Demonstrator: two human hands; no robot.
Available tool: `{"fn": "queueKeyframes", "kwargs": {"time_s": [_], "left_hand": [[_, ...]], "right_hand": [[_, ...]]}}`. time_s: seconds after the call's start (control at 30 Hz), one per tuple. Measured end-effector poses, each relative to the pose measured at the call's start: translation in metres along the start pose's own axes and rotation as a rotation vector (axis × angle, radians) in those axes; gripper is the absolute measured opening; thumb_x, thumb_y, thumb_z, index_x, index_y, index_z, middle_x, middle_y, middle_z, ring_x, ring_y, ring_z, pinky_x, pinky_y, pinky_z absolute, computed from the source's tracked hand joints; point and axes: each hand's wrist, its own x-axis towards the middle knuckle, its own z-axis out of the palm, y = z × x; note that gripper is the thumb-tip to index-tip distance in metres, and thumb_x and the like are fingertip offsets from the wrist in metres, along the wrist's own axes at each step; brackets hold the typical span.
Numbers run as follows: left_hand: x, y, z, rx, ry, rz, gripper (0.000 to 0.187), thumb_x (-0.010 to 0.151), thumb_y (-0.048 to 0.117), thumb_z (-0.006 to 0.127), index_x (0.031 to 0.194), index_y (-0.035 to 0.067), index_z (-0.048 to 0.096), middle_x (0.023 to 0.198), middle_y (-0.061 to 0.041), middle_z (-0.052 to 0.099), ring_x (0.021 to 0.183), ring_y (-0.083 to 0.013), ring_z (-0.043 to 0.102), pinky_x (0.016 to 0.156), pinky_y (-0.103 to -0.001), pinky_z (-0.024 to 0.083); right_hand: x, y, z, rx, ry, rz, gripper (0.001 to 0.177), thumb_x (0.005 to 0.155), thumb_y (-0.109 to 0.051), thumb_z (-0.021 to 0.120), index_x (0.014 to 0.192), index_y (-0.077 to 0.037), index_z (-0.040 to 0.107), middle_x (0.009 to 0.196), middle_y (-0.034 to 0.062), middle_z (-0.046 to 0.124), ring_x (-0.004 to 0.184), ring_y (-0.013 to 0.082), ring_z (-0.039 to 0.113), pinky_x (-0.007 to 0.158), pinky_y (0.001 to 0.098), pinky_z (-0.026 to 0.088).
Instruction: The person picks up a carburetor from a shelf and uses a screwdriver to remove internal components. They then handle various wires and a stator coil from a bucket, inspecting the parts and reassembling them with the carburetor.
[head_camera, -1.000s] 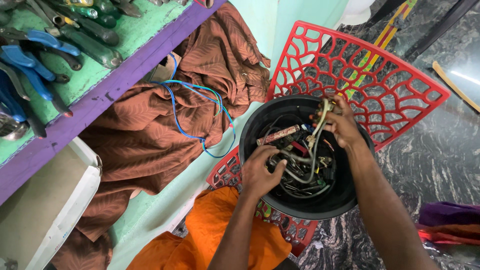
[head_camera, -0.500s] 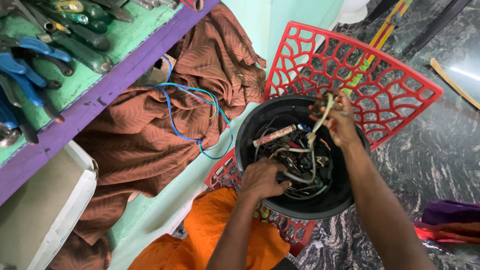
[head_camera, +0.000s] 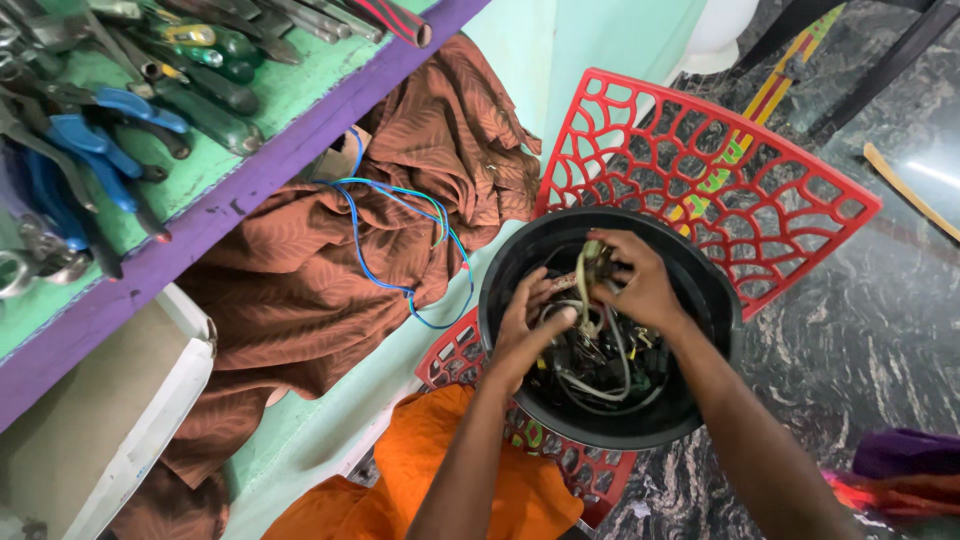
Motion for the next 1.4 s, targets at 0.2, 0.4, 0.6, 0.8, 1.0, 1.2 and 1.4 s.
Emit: {"fn": "queueKeyframes", "kwargs": {"time_s": [0.2,0.4,0.6,0.8,1.0,1.2,1.4], "left_hand": [[0.007,0.012,-0.015,-0.583,-0.148,-0.237,0.072,0.095,0.054,0.060,0.152,0.011,0.050,0.135,-0.008,0.065,0.121,-0.0239,0.062,0.098,-0.039,0.053],[-0.007,0.023,-0.024,-0.560,-0.051,-0.195,0.055,0.096,0.033,0.067,0.143,0.006,0.056,0.121,-0.012,0.070,0.099,-0.0276,0.074,0.075,-0.035,0.064],[-0.016,0.037,-0.030,-0.635,0.195,-0.070,0.050,0.093,0.028,0.068,0.138,0.011,0.055,0.118,-0.014,0.071,0.097,-0.0314,0.076,0.067,-0.042,0.064],[-0.032,0.082,-0.036,-0.690,0.137,0.018,0.054,0.095,0.035,0.063,0.140,0.007,0.054,0.124,-0.021,0.069,0.097,-0.0345,0.075,0.066,-0.042,0.066],[-0.044,0.113,-0.022,-0.743,0.060,0.152,0.059,0.098,0.037,0.058,0.144,0.002,0.050,0.130,-0.027,0.066,0.098,-0.0366,0.075,0.070,-0.043,0.067],[-0.047,0.118,-0.014,-0.784,-0.052,0.233,0.061,0.102,0.036,0.056,0.148,-0.003,0.048,0.134,-0.030,0.063,0.100,-0.0378,0.073,0.072,-0.043,0.065],[-0.049,0.097,-0.015,-0.770,-0.102,0.211,0.061,0.101,0.036,0.056,0.146,-0.003,0.049,0.133,-0.031,0.062,0.100,-0.0391,0.073,0.071,-0.046,0.066]], "right_hand": [[-0.023,-0.058,0.032,-0.217,-0.058,-0.292,0.071,0.066,0.001,0.086,0.133,-0.012,0.065,0.136,0.0106,0.062,0.125,0.0277,0.066,0.095,0.0393,0.061],[-0.032,-0.080,0.041,-0.234,-0.178,-0.439,0.055,0.070,-0.011,0.090,0.118,-0.003,0.065,0.140,0.0157,0.056,0.128,0.0344,0.059,0.100,0.0404,0.052],[-0.038,-0.041,0.005,-0.201,0.072,-0.100,0.020,0.084,-0.019,0.083,0.099,-0.008,0.076,0.126,0.0096,0.074,0.102,0.0241,0.076,0.082,0.0357,0.061],[-0.047,-0.016,-0.035,-0.686,0.039,0.549,0.040,0.085,-0.037,0.085,0.114,-0.012,0.077,0.118,0.0111,0.078,0.106,0.0248,0.075,0.095,0.0389,0.057],[-0.067,-0.006,-0.043,-0.761,-0.185,0.369,0.084,0.065,-0.014,0.087,0.142,-0.021,0.054,0.133,0.0115,0.064,0.124,0.0317,0.060,0.102,0.0419,0.049],[-0.062,-0.055,0.005,-0.670,0.053,0.229,0.051,0.082,-0.023,0.076,0.132,-0.021,0.064,0.116,0.0054,0.076,0.108,0.0248,0.073,0.091,0.0397,0.058],[-0.006,-0.055,0.040,-0.887,-0.242,0.226,0.045,0.085,-0.040,0.071,0.129,-0.034,0.069,0.111,0.0097,0.076,0.106,0.0333,0.071,0.089,0.0475,0.056]]}}
